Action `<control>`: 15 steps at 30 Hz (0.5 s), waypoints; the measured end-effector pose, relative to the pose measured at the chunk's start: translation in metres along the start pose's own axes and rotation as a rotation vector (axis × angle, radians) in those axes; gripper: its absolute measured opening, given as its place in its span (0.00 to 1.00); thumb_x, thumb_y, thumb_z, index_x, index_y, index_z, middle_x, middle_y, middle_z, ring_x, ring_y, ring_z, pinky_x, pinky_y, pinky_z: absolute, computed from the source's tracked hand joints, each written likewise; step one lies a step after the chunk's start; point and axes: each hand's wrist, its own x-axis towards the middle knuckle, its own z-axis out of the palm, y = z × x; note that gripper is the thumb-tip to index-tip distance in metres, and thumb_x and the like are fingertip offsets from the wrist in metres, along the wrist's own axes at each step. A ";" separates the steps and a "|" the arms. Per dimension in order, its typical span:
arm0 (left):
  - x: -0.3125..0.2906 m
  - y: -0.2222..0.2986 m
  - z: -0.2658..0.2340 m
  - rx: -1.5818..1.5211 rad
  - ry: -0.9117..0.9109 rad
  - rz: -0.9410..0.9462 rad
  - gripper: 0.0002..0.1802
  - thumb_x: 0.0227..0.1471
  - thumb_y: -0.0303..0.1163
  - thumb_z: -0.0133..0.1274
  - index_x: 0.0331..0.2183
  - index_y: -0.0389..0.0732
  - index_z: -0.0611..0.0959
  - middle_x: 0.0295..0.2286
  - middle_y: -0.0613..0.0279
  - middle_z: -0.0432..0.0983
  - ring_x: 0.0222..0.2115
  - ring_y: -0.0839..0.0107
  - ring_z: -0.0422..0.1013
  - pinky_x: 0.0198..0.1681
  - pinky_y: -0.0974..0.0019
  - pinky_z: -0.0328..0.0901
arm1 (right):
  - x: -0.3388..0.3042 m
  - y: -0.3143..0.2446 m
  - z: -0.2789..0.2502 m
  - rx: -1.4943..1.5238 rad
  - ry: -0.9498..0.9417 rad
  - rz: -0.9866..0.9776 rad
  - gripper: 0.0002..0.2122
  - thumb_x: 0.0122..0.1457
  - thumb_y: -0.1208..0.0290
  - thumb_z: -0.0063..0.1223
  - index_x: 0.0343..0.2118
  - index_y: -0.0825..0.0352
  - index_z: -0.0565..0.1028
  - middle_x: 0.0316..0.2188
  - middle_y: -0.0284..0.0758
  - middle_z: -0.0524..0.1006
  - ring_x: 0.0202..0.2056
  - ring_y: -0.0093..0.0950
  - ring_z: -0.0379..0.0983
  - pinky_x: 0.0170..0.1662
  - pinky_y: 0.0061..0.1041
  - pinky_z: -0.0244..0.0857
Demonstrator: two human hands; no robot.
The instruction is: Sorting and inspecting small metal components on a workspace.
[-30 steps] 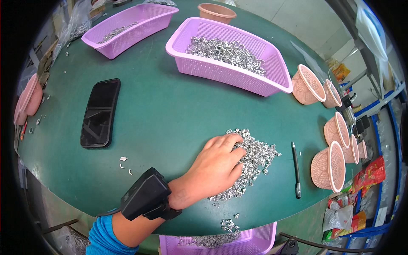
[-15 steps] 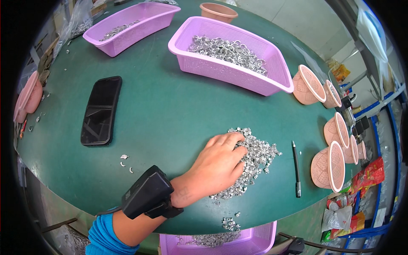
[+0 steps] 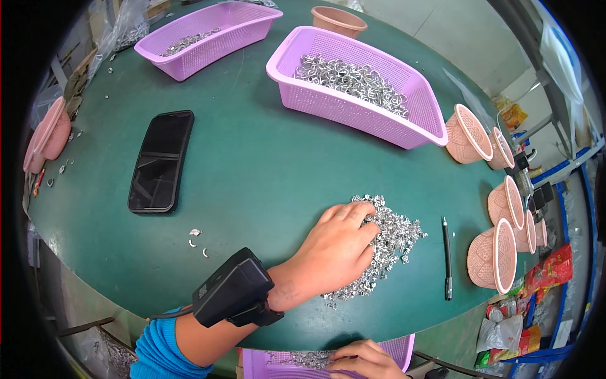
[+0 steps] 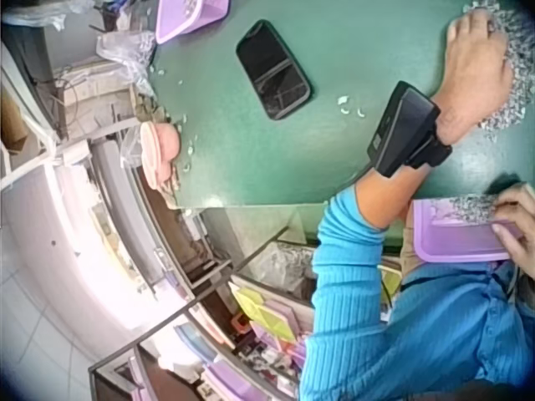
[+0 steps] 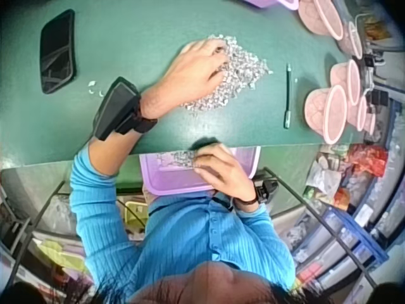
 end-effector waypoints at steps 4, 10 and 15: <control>-0.001 0.002 -0.005 -0.004 0.001 0.018 0.12 0.45 0.29 0.49 0.35 0.37 0.74 0.43 0.52 0.63 0.44 0.53 0.61 0.49 0.56 0.55 | 0.026 -0.004 0.007 -0.206 0.330 0.006 0.08 0.44 0.78 0.57 0.29 0.66 0.73 0.30 0.37 0.71 0.33 0.35 0.65 0.36 0.29 0.58; -0.002 0.000 0.002 -0.017 0.004 -0.020 0.12 0.44 0.29 0.49 0.35 0.36 0.74 0.43 0.52 0.63 0.44 0.53 0.61 0.49 0.56 0.55 | 0.050 0.014 0.020 -0.391 0.505 0.091 0.07 0.43 0.76 0.58 0.27 0.65 0.74 0.28 0.36 0.70 0.32 0.34 0.64 0.37 0.28 0.55; -0.002 0.002 0.001 -0.030 0.021 -0.008 0.12 0.44 0.28 0.49 0.35 0.37 0.74 0.43 0.52 0.63 0.44 0.53 0.61 0.48 0.56 0.55 | 0.043 0.015 0.015 -0.352 0.485 0.029 0.06 0.42 0.78 0.59 0.25 0.64 0.74 0.27 0.34 0.73 0.32 0.32 0.67 0.37 0.27 0.55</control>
